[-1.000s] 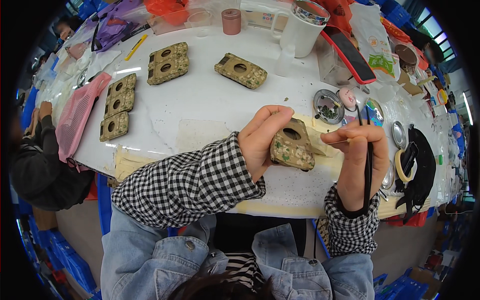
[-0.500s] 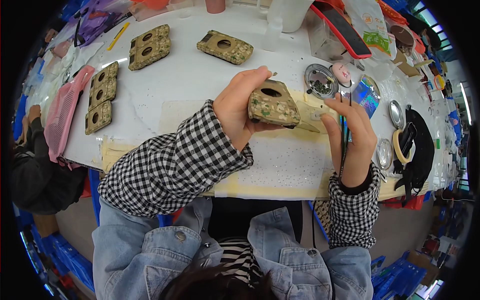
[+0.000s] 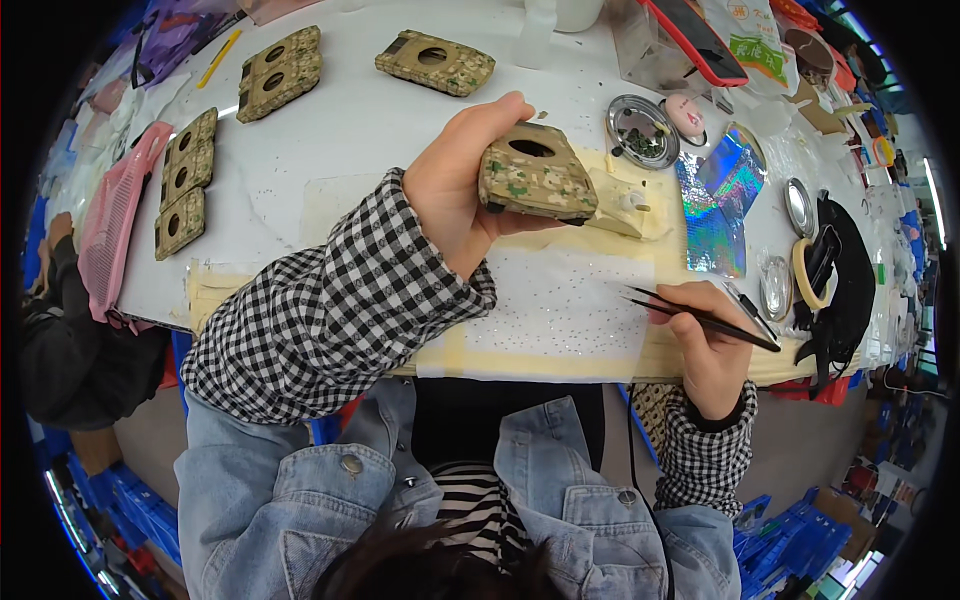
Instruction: Assembling and detailing small plastic model tank parts on a workbench.
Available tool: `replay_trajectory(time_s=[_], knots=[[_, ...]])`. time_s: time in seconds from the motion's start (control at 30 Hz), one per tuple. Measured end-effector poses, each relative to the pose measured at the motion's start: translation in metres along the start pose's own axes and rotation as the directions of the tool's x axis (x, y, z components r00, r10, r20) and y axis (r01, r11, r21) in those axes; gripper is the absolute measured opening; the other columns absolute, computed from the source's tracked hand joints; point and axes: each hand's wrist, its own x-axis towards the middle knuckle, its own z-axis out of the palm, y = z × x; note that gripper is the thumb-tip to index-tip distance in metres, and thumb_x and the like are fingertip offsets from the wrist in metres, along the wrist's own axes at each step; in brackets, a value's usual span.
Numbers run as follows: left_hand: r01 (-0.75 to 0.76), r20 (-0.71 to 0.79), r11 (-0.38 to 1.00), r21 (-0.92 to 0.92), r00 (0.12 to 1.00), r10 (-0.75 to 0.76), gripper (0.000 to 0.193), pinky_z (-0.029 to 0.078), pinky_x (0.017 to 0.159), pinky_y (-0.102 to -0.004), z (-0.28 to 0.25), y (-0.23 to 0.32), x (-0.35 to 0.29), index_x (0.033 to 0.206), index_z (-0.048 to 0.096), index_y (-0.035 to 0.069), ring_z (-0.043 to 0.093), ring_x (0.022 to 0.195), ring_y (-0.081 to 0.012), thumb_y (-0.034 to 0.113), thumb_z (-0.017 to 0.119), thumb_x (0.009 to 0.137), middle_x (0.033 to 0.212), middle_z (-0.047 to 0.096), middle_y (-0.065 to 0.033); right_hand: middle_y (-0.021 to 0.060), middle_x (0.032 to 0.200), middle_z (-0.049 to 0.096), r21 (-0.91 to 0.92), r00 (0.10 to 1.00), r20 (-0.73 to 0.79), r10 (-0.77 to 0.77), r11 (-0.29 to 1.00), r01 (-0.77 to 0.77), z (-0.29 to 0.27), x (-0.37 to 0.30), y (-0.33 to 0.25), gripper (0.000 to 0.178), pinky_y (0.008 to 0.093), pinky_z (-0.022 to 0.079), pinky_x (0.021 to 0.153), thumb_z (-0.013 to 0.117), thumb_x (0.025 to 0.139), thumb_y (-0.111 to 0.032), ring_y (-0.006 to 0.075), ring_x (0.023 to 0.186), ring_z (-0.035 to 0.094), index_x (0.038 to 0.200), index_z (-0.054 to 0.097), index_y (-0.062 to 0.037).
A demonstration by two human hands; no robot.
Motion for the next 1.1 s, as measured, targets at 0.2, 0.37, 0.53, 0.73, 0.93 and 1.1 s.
replay_trajectory(time_s=[0.2,0.37,0.53,0.73,0.93,1.1], knots=[[0.002,-0.007,1.0,0.02,1.0,-0.001,0.037,0.055,0.076,-0.0362,0.0,0.0,0.001,0.118,0.047,0.007,0.063,0.086,-0.0287,0.033,0.041,0.094,0.113,0.056,-0.0214,0.0119,0.087,0.063,0.153,0.992,-0.052,0.116,0.982,-0.107,0.01,0.011,0.008,0.019,0.0252,0.052,0.071,0.051,0.092,-0.01,0.0158,0.078,0.064,0.096,0.058,0.0071],[0.012,0.006,1.0,0.02,1.0,-0.012,0.037,0.055,0.076,-0.036,-0.004,0.0,0.001,0.119,0.047,0.007,0.064,0.084,-0.0279,0.034,0.041,0.094,0.113,0.056,-0.0207,0.0115,0.087,0.063,0.146,0.992,-0.063,0.108,0.984,-0.098,0.014,0.012,0.011,0.017,0.0243,0.052,0.069,0.052,0.091,-0.009,0.0151,0.076,0.064,0.093,0.057,0.0067],[0.015,0.014,1.0,0.019,1.0,-0.015,0.037,0.055,0.075,-0.0356,-0.005,-0.001,0.002,0.119,0.047,0.007,0.064,0.085,-0.0273,0.034,0.041,0.094,0.113,0.057,-0.0204,0.0114,0.086,0.063,0.11,0.993,-0.06,0.106,0.989,-0.099,0.015,0.012,0.012,0.016,0.0242,0.052,0.069,0.053,0.091,-0.008,0.0149,0.076,0.064,0.093,0.058,0.0071],[0.023,0.03,1.0,-0.005,0.999,-0.022,0.036,0.055,0.074,-0.035,-0.006,-0.002,0.002,0.118,0.048,0.008,0.064,0.084,-0.0266,0.034,0.041,0.094,0.113,0.057,-0.0201,0.0117,0.086,0.063,0.1,0.991,-0.069,0.115,0.989,-0.108,0.016,0.012,0.011,0.016,0.0243,0.052,0.069,0.054,0.09,-0.008,0.0148,0.076,0.064,0.093,0.058,0.0075],[0.024,0.037,0.999,-0.025,0.999,-0.023,0.036,0.055,0.074,-0.0345,-0.008,-0.003,0.003,0.117,0.048,0.008,0.064,0.082,-0.026,0.034,0.041,0.094,0.111,0.058,-0.0201,0.0118,0.086,0.064,0.083,0.992,-0.061,0.107,0.991,-0.102,0.016,0.013,0.012,0.016,0.0241,0.052,0.069,0.054,0.09,-0.008,0.0148,0.076,0.064,0.093,0.058,0.0076],[0.029,0.022,1.0,0.0,0.999,-0.029,0.037,0.055,0.073,-0.0342,-0.006,-0.002,0.002,0.118,0.047,0.008,0.064,0.084,-0.0267,0.035,0.041,0.094,0.112,0.057,-0.0201,0.0118,0.086,0.064,0.078,0.993,-0.06,0.107,0.992,-0.102,0.016,0.013,0.011,0.017,0.0241,0.052,0.069,0.054,0.09,-0.008,0.0149,0.076,0.064,0.094,0.058,0.0076]])
